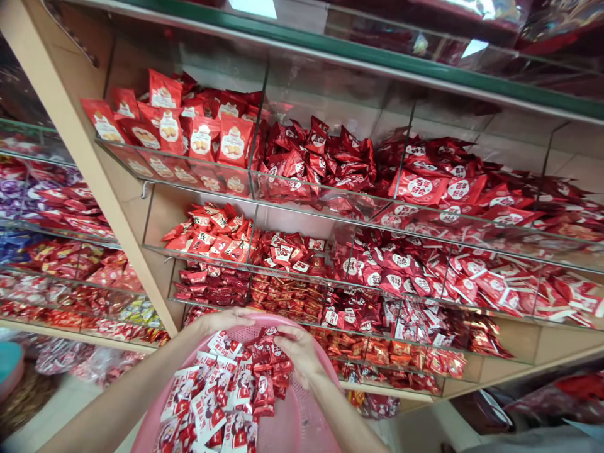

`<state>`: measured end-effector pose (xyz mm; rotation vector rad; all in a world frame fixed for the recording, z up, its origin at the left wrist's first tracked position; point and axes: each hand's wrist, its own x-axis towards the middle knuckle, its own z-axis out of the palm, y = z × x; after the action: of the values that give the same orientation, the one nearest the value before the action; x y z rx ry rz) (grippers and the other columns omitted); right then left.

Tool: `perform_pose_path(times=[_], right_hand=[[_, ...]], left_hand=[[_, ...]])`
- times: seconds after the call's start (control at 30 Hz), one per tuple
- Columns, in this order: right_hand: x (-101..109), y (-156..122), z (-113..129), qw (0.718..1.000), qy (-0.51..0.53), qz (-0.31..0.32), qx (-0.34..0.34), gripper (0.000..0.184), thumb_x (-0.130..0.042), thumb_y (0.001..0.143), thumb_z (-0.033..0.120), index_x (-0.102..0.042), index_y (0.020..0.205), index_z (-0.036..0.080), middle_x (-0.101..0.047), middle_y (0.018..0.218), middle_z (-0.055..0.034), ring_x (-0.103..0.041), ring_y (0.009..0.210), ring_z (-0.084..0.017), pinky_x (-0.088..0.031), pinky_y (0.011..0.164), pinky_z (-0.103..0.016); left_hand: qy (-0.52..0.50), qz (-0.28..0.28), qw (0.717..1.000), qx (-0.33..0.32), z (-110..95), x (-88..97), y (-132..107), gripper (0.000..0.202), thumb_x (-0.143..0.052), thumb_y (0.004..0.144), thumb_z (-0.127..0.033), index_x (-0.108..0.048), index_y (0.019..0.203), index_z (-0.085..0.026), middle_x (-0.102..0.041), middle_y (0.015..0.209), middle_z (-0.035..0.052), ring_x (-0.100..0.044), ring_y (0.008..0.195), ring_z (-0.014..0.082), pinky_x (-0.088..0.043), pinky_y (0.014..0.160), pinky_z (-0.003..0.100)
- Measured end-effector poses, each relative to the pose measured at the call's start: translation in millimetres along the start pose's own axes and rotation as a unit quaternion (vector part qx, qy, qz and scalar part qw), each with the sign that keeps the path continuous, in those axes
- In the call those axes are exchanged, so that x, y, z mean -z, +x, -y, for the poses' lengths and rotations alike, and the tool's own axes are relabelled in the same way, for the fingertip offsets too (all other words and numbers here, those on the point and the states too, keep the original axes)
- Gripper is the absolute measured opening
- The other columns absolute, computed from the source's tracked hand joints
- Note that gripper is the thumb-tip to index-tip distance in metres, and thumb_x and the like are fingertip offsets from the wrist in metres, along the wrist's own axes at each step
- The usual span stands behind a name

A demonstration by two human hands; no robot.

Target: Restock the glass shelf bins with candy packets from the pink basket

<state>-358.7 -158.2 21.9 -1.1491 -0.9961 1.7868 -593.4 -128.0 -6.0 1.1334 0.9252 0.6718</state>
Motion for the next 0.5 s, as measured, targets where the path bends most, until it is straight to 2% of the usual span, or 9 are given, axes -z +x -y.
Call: perform_pose_path(times=[0.1,0.27,0.37,0.5], right_hand=[[-6,6,-12,0.999,-0.038,-0.018,0.017,0.043,-0.083,0.046,0.033,-0.069,0.083,0.014,-0.071,0.078,-0.0041,-0.065,0.075,-0.020,-0.048,0.083,-0.037],[-16,10,-26,0.996,-0.043,-0.054,0.058,0.040,-0.080,0.051,0.031,-0.069,0.085,0.015,-0.070,0.087,-0.0068,-0.064,0.083,-0.022,-0.047,0.086,-0.037],[-20,5,-29,0.993,-0.061,-0.083,0.052,0.042,-0.079,0.050,0.029,-0.069,0.088,0.014,-0.069,0.096,-0.0087,-0.062,0.091,-0.025,-0.046,0.089,-0.038],[-23,-9,-31,0.992,-0.091,-0.071,0.042,0.045,-0.078,0.046,0.024,-0.070,0.090,0.016,-0.061,0.116,-0.0103,-0.060,0.100,-0.028,-0.047,0.090,-0.039]], left_hand=[[0.007,0.022,1.000,-0.006,2,1.8,1,0.047,-0.068,0.072,-0.028,-0.060,0.116,-0.014,-0.068,0.111,0.0029,-0.057,0.101,0.0225,-0.040,0.092,0.032],[0.005,0.015,1.000,-0.006,1,0.0,0,0.050,-0.069,0.071,-0.030,-0.060,0.117,-0.013,-0.068,0.110,0.0048,-0.058,0.098,0.0231,-0.041,0.090,0.034],[-0.001,0.011,1.000,-0.002,1,-1.0,-1,0.052,-0.070,0.070,-0.032,-0.060,0.117,-0.013,-0.069,0.107,0.0051,-0.059,0.094,0.0229,-0.042,0.090,0.035],[0.009,-0.002,1.000,-0.011,3,0.5,-1,0.050,-0.072,0.068,-0.032,-0.063,0.113,-0.015,-0.070,0.106,0.0031,-0.059,0.096,0.0229,-0.040,0.091,0.034]])
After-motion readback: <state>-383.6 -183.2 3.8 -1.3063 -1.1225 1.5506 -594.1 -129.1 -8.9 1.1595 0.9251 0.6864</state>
